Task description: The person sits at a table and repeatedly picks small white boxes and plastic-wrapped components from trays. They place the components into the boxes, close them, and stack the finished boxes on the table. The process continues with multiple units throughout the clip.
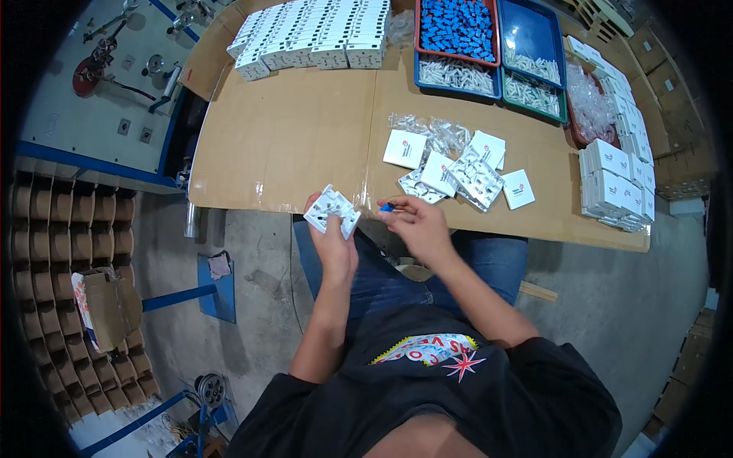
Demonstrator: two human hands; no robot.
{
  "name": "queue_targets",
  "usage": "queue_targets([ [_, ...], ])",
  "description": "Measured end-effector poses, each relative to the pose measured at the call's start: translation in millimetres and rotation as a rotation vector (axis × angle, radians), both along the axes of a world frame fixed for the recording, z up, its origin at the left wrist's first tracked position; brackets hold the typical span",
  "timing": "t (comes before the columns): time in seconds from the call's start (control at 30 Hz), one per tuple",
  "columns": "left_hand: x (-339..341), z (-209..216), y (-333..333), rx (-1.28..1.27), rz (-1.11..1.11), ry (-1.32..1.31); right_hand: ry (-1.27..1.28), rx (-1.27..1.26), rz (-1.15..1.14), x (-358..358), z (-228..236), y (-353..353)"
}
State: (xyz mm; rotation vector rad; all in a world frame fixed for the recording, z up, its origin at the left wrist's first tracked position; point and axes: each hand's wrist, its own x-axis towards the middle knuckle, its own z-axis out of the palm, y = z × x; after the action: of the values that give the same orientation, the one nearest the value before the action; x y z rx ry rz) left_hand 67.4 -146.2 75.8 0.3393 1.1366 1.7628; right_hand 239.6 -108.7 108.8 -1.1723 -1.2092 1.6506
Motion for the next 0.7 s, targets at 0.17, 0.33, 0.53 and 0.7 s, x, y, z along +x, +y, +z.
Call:
queue_targets([
  [0.17, 9.5, 3.4, -0.3, 0.018, -0.063, -0.098, -0.065, -0.321, 0.305, 47.9, -13.0, 29.6],
  [0.33, 11.3, -0.2, 4.4, -0.02, -0.156, -0.14, -0.513, -0.015, 0.419, 97.9, -15.6, 144.3],
  [0.53, 29.2, -3.3, 2.2, -0.05, -0.255, -0.151, -0.113, 0.155, -0.221, 101.2, 79.6, 257.9],
  [0.7, 32.5, -7.8, 0.8, -0.073, -0.307, -0.211, -0.338, 0.22, 0.274, 66.2, 24.4, 171.1],
])
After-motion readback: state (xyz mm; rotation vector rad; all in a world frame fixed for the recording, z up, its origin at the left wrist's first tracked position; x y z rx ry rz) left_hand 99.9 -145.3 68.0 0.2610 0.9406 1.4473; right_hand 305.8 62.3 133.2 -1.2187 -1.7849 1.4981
